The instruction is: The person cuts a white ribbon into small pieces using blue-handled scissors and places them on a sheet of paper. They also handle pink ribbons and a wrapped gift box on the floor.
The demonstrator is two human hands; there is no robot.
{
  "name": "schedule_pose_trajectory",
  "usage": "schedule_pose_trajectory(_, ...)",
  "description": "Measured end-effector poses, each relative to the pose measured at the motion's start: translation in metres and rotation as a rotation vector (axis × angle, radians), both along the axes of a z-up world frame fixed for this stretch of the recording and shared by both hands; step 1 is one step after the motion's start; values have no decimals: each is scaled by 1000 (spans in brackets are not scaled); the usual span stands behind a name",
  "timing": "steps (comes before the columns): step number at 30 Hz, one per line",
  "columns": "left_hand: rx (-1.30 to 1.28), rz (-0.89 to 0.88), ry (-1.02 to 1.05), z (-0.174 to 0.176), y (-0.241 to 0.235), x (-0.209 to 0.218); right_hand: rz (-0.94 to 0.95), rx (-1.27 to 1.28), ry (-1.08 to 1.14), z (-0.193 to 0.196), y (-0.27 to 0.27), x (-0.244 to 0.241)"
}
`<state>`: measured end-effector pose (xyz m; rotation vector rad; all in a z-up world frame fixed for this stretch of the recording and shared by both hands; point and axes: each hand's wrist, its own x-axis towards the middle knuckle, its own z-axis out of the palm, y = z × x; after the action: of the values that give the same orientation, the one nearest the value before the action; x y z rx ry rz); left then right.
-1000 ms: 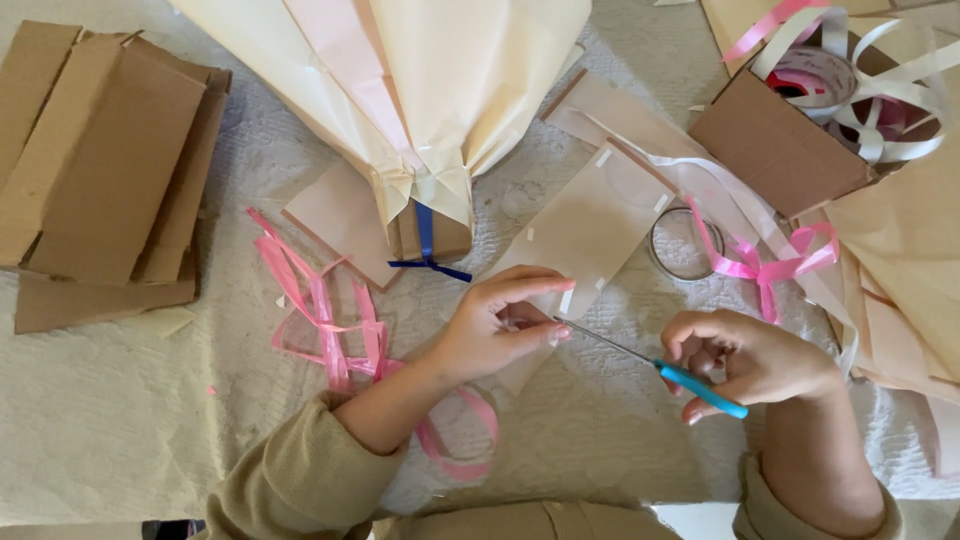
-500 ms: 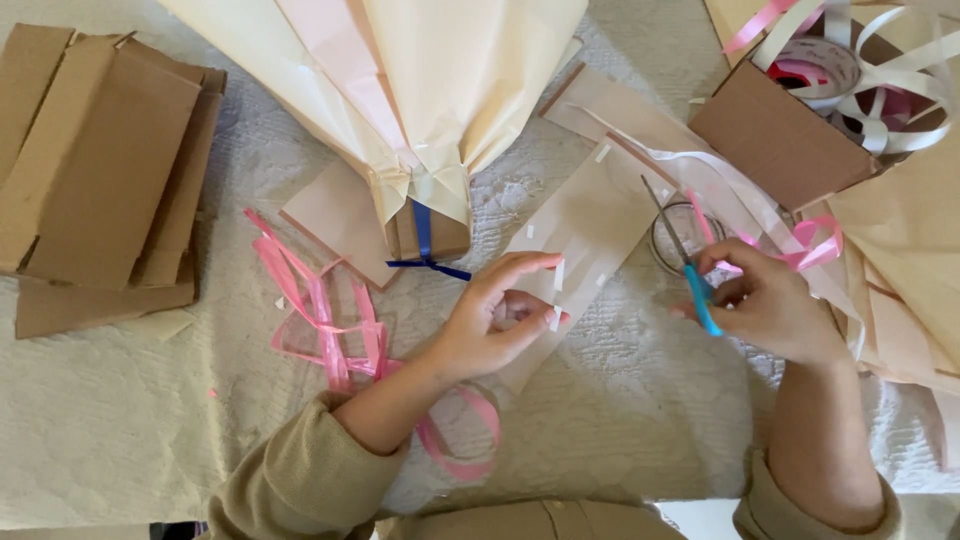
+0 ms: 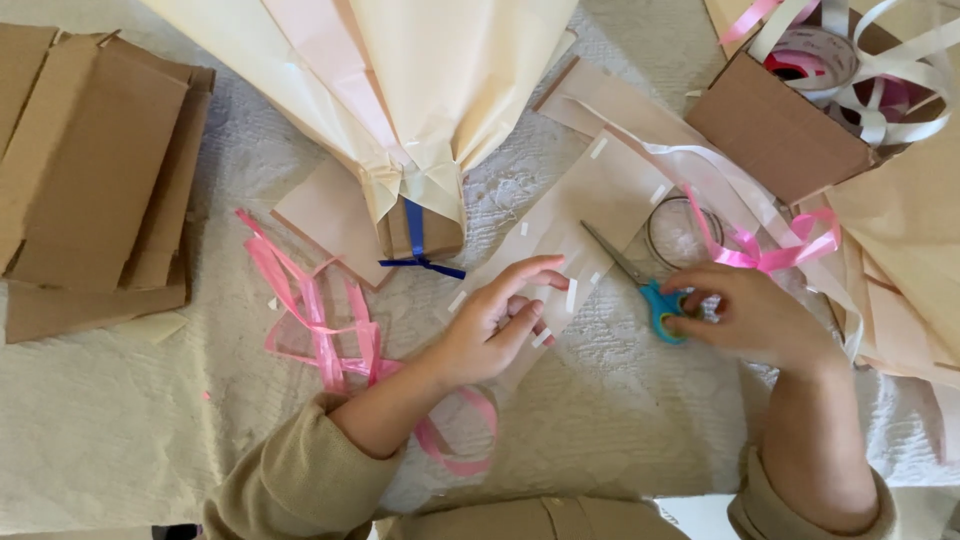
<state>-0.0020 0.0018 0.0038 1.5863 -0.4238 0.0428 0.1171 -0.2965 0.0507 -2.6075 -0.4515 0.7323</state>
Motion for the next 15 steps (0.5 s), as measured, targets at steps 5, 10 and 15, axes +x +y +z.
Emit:
schedule_pose_trajectory(5,66,-11,-16,6,0,-1,100,86,-468,-4,6,-14)
schedule_pose_trajectory(10,31,15,-134,5,-9,-4,205,630,-552,-22,43,-33)
schedule_pose_trajectory(15,162,63,-168,-6,-12,-4,211,857,-480,-36,67,-53)
